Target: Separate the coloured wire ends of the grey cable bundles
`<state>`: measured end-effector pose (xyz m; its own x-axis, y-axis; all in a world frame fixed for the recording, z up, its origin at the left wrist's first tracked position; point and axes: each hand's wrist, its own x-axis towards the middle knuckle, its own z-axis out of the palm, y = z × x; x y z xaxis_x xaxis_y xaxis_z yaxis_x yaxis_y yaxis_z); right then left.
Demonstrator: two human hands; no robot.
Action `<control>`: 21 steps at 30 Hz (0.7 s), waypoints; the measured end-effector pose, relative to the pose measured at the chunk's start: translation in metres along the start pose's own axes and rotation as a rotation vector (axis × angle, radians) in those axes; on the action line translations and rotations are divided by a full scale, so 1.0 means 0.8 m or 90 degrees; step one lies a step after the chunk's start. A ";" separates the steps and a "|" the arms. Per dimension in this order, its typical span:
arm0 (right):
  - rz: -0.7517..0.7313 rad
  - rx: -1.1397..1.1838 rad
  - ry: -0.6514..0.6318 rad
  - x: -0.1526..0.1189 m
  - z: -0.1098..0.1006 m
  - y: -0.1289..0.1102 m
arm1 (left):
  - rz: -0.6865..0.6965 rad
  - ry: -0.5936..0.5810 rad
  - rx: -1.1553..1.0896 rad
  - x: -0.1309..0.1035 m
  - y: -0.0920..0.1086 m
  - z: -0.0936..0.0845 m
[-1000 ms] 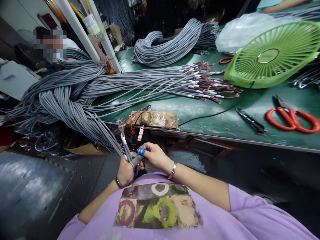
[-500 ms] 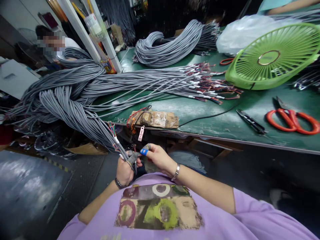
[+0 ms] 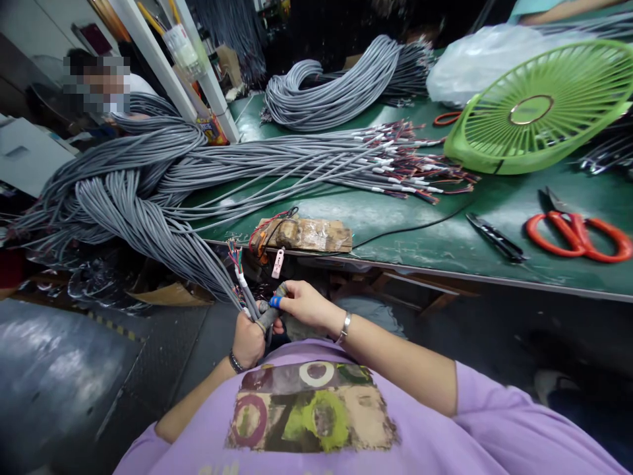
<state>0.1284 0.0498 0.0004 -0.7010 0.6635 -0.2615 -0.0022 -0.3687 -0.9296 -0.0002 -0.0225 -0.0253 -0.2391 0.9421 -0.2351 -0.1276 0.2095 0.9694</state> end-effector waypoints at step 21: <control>-0.037 0.061 0.198 0.005 0.012 0.014 | -0.046 -0.088 0.024 0.002 0.001 -0.002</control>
<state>0.1189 0.0421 -0.0090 -0.4457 0.8471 -0.2895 -0.1134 -0.3742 -0.9204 -0.0019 -0.0215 -0.0249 -0.0961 0.9508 -0.2944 -0.1029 0.2847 0.9531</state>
